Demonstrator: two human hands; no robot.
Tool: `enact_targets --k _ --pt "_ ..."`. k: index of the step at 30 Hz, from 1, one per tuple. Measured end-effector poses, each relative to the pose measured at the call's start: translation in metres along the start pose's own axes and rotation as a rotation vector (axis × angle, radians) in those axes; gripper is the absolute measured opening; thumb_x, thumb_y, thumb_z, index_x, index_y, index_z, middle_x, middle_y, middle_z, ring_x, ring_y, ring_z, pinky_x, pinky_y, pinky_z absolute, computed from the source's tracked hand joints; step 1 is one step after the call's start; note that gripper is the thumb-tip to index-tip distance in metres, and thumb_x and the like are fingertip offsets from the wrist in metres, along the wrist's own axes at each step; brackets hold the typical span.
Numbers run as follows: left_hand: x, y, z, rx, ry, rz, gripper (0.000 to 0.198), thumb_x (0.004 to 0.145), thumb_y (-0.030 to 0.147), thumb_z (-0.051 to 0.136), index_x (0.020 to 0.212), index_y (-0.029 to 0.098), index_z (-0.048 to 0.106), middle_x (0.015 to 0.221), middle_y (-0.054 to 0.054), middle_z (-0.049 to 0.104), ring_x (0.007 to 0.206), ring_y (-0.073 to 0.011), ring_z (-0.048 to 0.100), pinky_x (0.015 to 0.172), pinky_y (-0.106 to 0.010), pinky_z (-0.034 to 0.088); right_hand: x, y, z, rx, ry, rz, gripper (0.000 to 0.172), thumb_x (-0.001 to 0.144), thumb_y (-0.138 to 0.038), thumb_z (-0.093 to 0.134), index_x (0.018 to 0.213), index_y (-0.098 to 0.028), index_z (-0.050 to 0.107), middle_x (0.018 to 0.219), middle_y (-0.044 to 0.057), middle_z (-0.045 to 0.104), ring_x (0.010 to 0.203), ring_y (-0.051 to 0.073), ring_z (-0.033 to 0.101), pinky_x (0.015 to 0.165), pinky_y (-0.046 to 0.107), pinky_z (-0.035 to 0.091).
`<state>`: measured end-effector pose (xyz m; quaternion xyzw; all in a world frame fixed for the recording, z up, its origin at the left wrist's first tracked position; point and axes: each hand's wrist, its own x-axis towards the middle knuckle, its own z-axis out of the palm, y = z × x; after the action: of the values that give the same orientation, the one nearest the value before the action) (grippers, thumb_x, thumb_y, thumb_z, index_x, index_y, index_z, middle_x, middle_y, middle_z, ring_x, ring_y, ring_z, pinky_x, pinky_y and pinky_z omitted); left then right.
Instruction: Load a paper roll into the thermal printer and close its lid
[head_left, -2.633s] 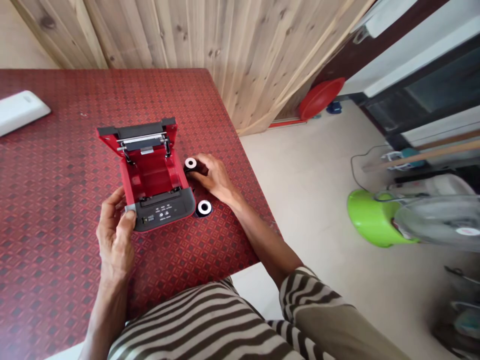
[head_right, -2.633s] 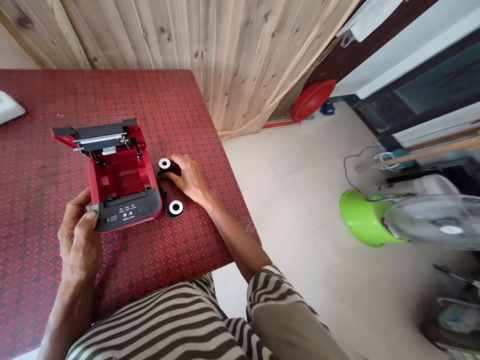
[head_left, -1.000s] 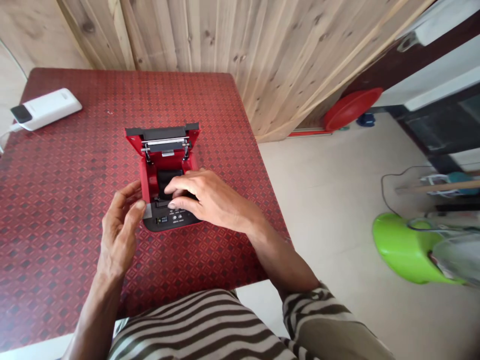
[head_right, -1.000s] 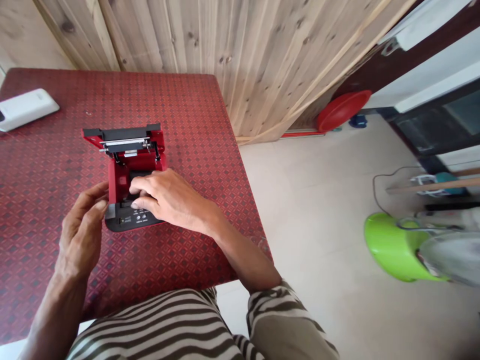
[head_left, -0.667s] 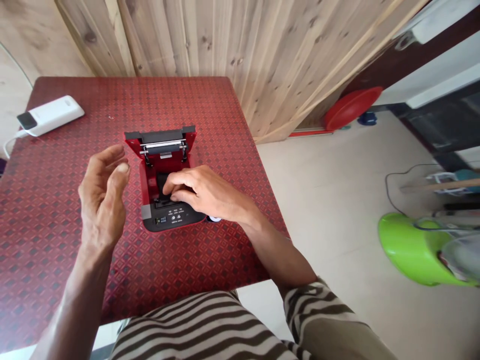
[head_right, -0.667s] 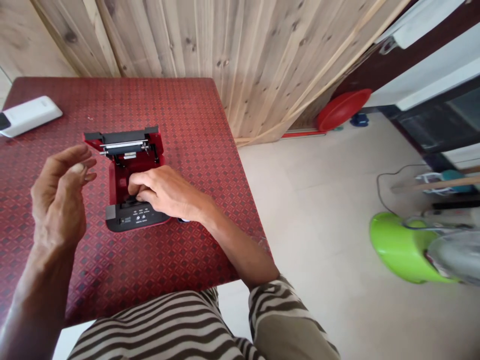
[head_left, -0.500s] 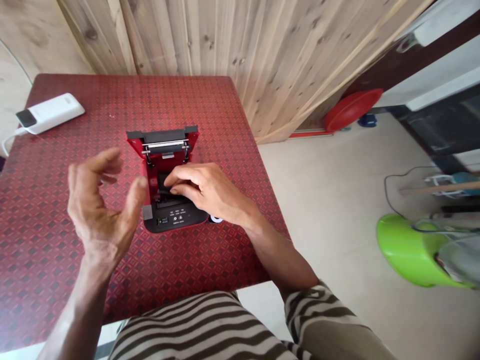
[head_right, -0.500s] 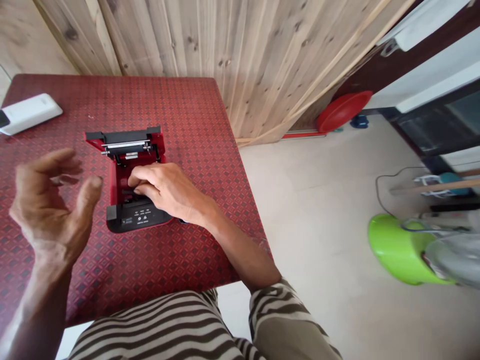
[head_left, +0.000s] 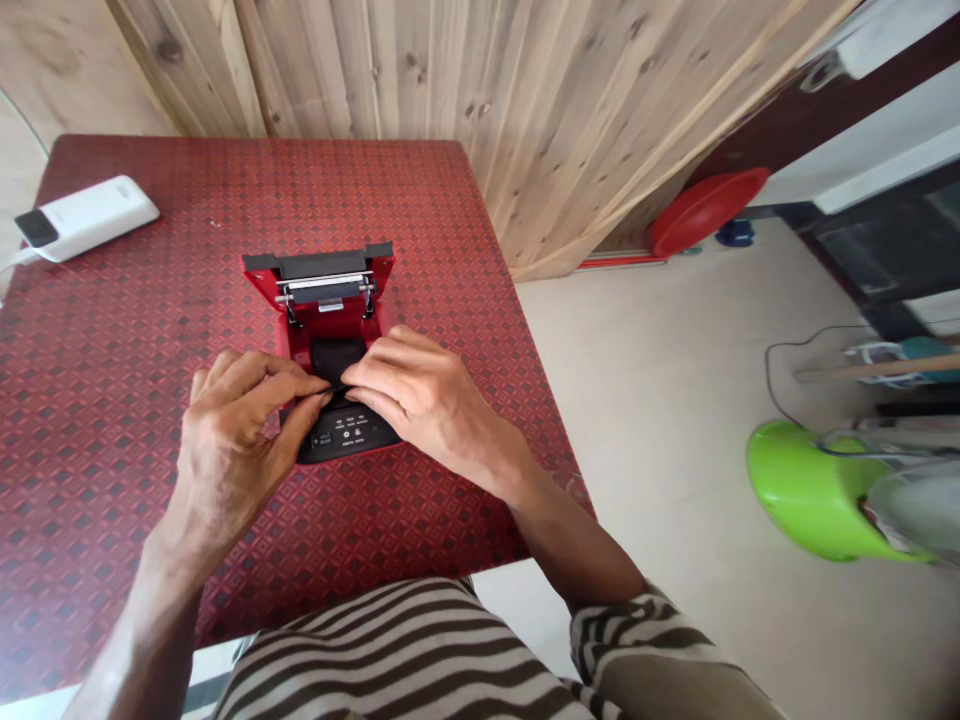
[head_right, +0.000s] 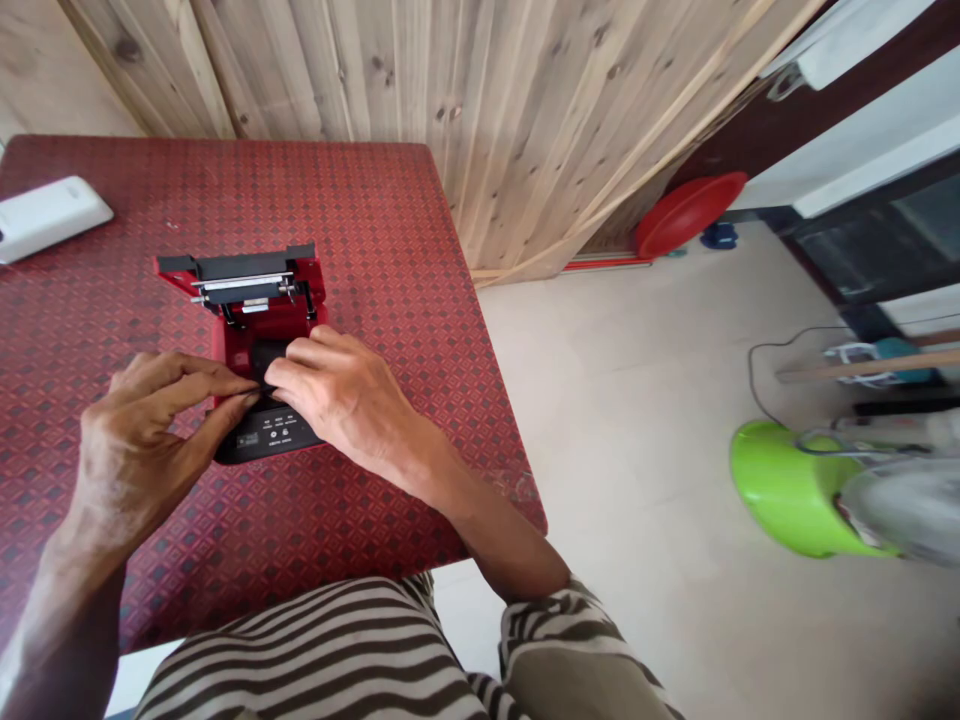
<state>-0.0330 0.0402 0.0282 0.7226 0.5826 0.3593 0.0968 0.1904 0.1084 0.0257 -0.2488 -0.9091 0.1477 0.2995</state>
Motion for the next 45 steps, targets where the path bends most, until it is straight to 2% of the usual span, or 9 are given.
enact_targets --k 9,11,14,16,21,27,30,33,45 --pt "-0.003 0.005 -0.02 -0.153 -0.095 -0.045 0.017 0.097 0.045 0.083 0.107 0.033 0.086 0.108 -0.003 0.081 0.1 -0.0263 0.073 0.093 -0.045 0.052 -0.019 -0.015 0.014 -0.183 0.104 -0.037 0.025 0.114 -0.014 0.057 0.102 -0.017 0.079 0.095 0.004 0.078 0.091 0.02 0.063 0.08 0.035 0.051" --pt "0.008 -0.001 -0.02 -0.173 0.008 -0.128 0.026 0.097 0.048 0.083 0.115 0.03 0.086 0.114 -0.004 0.08 0.103 -0.025 0.072 0.094 -0.043 0.052 -0.022 -0.017 0.016 -0.217 0.143 -0.049 0.023 0.113 -0.011 0.058 0.104 -0.017 0.078 0.097 0.004 0.078 0.091 0.02 0.064 0.08 0.036 0.051" --pt "0.036 -0.019 -0.007 -0.231 0.385 -0.305 0.04 0.094 0.043 0.083 0.128 0.022 0.081 0.118 -0.008 0.076 0.105 -0.0228 0.068 0.092 -0.039 0.05 -0.025 -0.02 0.019 -0.267 0.178 -0.058 0.023 0.112 -0.009 0.058 0.104 -0.017 0.078 0.1 0.003 0.08 0.092 0.018 0.065 0.079 0.035 0.05" --pt "0.059 -0.031 0.006 -0.473 0.476 -0.421 0.045 0.09 0.046 0.083 0.124 0.017 0.077 0.116 -0.009 0.074 0.104 -0.0213 0.066 0.087 -0.035 0.048 -0.026 -0.022 0.021 -0.289 0.197 -0.066 0.022 0.113 -0.01 0.058 0.104 -0.018 0.077 0.1 0.003 0.08 0.092 0.018 0.065 0.078 0.034 0.05" --pt "0.094 -0.038 0.016 -0.921 0.258 -0.7 0.032 0.083 0.043 0.078 0.099 0.018 0.068 0.105 -0.008 0.07 0.086 -0.0178 0.059 0.072 -0.031 0.043 -0.03 -0.025 0.023 -0.323 0.177 -0.057 0.02 0.111 -0.01 0.06 0.108 -0.019 0.078 0.102 0.004 0.08 0.092 0.018 0.066 0.081 0.035 0.052" --pt "0.046 -0.018 0.01 -0.913 0.177 -0.775 0.055 0.071 0.023 0.079 0.126 0.019 0.072 0.152 -0.012 0.068 0.147 -0.0306 0.056 0.119 -0.042 0.046 -0.034 -0.031 0.023 -0.292 0.264 -0.023 0.018 0.108 -0.008 0.064 0.108 -0.02 0.078 0.128 0.01 0.083 0.121 0.024 0.071 0.1 0.04 0.06" --pt "0.013 -0.011 0.015 -0.961 0.076 -0.771 0.064 0.073 0.027 0.085 0.135 0.026 0.072 0.153 -0.009 0.07 0.146 -0.0343 0.062 0.12 -0.048 0.051 -0.034 -0.032 0.022 -0.238 0.251 0.058 0.021 0.108 -0.01 0.063 0.108 -0.024 0.078 0.145 0.01 0.078 0.138 0.026 0.069 0.112 0.046 0.06" --pt "-0.005 -0.009 0.018 -1.002 -0.029 -0.78 0.055 0.083 0.038 0.087 0.135 0.026 0.076 0.143 -0.01 0.076 0.136 -0.0353 0.07 0.113 -0.049 0.058 -0.034 -0.032 0.022 -0.178 0.204 0.077 0.021 0.108 -0.009 0.063 0.11 -0.023 0.079 0.135 0.009 0.083 0.132 0.025 0.076 0.109 0.046 0.063" --pt "-0.014 -0.012 0.026 -0.942 0.056 -0.746 0.062 0.087 0.04 0.087 0.146 0.026 0.074 0.143 -0.01 0.078 0.132 -0.0345 0.074 0.111 -0.048 0.061 -0.036 -0.036 0.025 -0.12 0.226 0.091 0.023 0.109 -0.008 0.062 0.124 -0.019 0.075 0.133 0.012 0.085 0.133 0.025 0.078 0.111 0.044 0.066"
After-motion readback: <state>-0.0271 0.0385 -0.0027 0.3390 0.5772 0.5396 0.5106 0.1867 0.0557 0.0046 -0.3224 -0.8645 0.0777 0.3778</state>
